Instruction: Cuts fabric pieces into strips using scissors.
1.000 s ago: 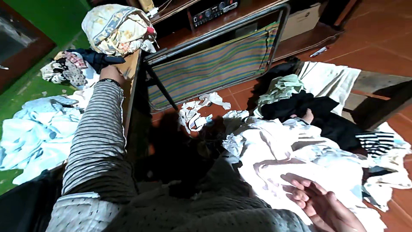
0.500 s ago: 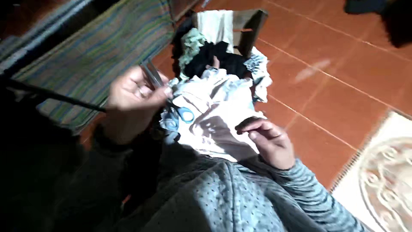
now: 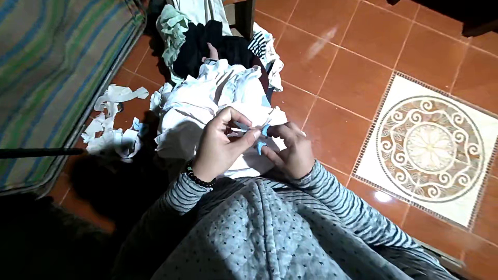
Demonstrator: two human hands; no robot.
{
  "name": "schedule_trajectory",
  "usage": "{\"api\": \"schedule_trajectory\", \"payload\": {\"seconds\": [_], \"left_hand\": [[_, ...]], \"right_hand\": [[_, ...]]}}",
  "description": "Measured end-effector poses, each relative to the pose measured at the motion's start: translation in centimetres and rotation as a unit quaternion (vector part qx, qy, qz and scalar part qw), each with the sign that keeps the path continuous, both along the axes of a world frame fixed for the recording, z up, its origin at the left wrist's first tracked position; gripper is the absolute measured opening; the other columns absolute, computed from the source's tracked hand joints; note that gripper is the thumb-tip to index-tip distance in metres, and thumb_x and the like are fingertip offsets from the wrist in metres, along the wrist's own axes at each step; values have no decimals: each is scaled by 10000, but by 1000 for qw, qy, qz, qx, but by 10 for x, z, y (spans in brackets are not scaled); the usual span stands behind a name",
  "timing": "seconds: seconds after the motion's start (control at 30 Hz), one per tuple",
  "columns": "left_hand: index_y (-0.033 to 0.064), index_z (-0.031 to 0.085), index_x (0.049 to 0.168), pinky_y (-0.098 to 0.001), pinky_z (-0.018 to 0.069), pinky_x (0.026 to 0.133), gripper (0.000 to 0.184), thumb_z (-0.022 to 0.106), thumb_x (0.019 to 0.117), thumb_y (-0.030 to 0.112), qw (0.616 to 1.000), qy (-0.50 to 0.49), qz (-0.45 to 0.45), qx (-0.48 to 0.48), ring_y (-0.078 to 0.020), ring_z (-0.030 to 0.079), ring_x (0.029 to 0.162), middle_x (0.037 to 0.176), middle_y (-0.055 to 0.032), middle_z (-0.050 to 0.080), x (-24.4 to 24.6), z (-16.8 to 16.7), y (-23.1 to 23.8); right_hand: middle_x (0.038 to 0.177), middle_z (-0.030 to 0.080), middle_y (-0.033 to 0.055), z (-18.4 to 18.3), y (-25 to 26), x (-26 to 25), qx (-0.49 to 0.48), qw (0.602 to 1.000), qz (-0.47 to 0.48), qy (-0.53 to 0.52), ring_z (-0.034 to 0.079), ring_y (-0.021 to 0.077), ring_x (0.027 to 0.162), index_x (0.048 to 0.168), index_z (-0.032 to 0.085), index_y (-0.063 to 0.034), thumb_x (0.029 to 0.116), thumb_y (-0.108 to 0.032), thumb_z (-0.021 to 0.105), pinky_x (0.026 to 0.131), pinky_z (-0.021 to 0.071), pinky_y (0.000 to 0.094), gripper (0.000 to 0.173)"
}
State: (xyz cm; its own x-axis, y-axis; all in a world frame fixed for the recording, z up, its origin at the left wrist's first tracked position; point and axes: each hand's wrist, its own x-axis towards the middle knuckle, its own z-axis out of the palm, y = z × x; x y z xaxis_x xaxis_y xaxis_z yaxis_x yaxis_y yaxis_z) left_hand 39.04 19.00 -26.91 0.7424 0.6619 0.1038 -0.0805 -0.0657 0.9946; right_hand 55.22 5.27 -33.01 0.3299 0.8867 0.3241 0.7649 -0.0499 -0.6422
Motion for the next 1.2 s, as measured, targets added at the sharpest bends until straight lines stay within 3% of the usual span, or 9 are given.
{"api": "schedule_trajectory", "payload": {"seconds": [0.07, 0.13, 0.27, 0.37, 0.47, 0.63, 0.8, 1.03, 1.2], "left_hand": [[-11, 567, 1224, -286, 628, 812, 384, 736, 881, 25, 997, 20, -69, 19, -115, 707, 935, 1171, -90, 664, -12, -4, 10], [-13, 562, 1345, -303, 604, 874, 458, 695, 939, 155, 981, 127, -86, 118, -128, 701, 1025, 1209, -107, 685, -31, -11, 25], [19, 725, 1152, -549, 551, 926, 357, 810, 865, 214, 903, 342, -144, 218, -293, 704, 1009, 1070, -142, 734, -55, -23, 33], [13, 747, 1080, -552, 510, 973, 272, 793, 889, 202, 867, 407, -210, 196, -323, 687, 1018, 1010, -154, 732, -50, -33, 25], [5, 748, 1012, -499, 569, 877, 139, 732, 932, 118, 886, 384, -181, 188, -277, 717, 894, 923, -146, 736, -45, -41, 26], [-3, 597, 1170, -299, 592, 688, 319, 718, 875, 6, 964, 217, -129, 84, -117, 667, 731, 906, -83, 676, -38, -39, 38], [18, 658, 1061, -152, 493, 523, 192, 662, 880, -48, 986, 102, -129, 2, 1, 557, 570, 929, -10, 703, -33, -29, 48], [16, 762, 882, -283, 594, 909, 242, 538, 911, -71, 985, 61, -85, 139, -134, 703, 1032, 1047, -74, 739, -41, -26, 50], [30, 774, 1040, -274, 544, 956, 208, 588, 951, 7, 964, 87, -41, 247, -84, 681, 1023, 1044, -30, 756, -40, -15, 42]], "right_hand": [[898, 713, 78, -2, -3, 3, -37, 991, 27, 124, 663, 154, 833, 984, 726, -10, 847, -309, 738, 739, 555, 330, 329], [921, 717, 1, -4, -9, 8, -65, 944, 63, 317, 669, 37, 808, 1045, 719, -20, 878, -178, 724, 742, 583, 239, 230], [929, 728, -96, -11, -24, 21, -72, 841, 130, 521, 672, 14, 836, 1031, 725, -167, 937, -235, 699, 777, 575, 231, 119], [952, 725, -114, -16, -34, 24, -75, 806, 158, 565, 670, 11, 866, 1043, 729, -230, 942, -510, 679, 794, 568, 225, 302], [949, 727, -125, -15, -37, 21, -94, 809, 146, 561, 660, -10, 850, 1019, 738, -229, 931, -478, 704, 773, 555, 203, 266], [952, 721, -99, -9, -39, 18, -111, 839, 134, 516, 660, -9, 826, 1037, 720, -118, 888, -175, 758, 750, 566, 193, 163], [929, 712, -104, -11, -45, 25, -123, 800, 255, 529, 653, -14, 806, 1035, 691, -144, 931, -326, 753, 717, 553, 185, 218], [860, 682, -126, -15, -53, 36, -151, 799, 305, 496, 620, -48, 761, 961, 659, -180, 946, -496, 696, 654, 511, 153, 318], [800, 663, -106, -9, -44, 39, -175, 829, 285, 447, 605, -36, 710, 912, 643, -150, 917, -510, 720, 620, 496, 165, 369]]}}
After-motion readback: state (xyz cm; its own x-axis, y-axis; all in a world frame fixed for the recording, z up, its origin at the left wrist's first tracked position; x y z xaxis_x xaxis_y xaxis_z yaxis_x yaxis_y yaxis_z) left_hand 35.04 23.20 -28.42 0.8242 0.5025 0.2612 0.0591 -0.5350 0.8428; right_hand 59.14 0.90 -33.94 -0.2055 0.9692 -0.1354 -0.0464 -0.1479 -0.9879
